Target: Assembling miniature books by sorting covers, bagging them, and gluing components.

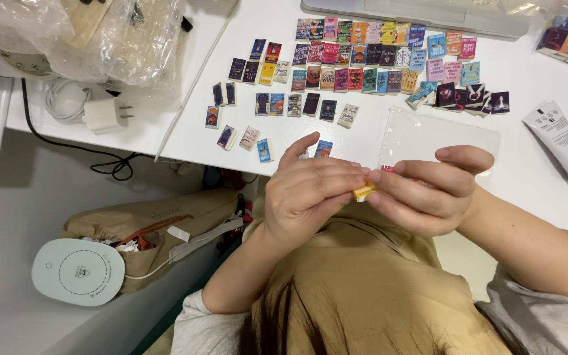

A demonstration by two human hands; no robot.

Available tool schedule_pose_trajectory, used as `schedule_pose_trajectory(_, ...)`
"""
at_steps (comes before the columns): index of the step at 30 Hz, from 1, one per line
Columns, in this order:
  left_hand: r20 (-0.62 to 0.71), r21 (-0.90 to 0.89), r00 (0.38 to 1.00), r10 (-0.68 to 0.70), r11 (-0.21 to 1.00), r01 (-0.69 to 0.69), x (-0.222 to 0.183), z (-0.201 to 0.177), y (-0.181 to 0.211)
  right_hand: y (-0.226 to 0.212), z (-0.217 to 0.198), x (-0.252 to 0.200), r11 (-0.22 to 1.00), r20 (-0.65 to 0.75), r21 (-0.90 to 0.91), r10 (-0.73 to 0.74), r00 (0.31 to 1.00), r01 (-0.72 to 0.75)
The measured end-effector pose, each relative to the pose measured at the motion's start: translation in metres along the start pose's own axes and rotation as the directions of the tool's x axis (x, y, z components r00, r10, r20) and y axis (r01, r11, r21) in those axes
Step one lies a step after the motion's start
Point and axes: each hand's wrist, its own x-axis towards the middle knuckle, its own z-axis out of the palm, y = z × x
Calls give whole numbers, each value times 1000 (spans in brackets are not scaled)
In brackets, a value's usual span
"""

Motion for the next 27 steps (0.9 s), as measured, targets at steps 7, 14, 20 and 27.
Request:
schedule_pose_trajectory(7,6,76,1000,2,997,-3,2,2,0,-1,4,16,999,28,-41,-15,999,17)
schedule_pose_trajectory(14,-6,61,1000,12,998,-11,1,5,-3,-4,-8,14,866,286,265,349,892,-424)
schedule_pose_trajectory(20,5,114,1000,9,993,-10,4,7,3,2,-17,32,758,398,396,367,841,-518)
schedule_pose_trajectory(27,-72,179,997,19,984,-6,0,15,0,5,-17,16,607,495,492,394,774,-624)
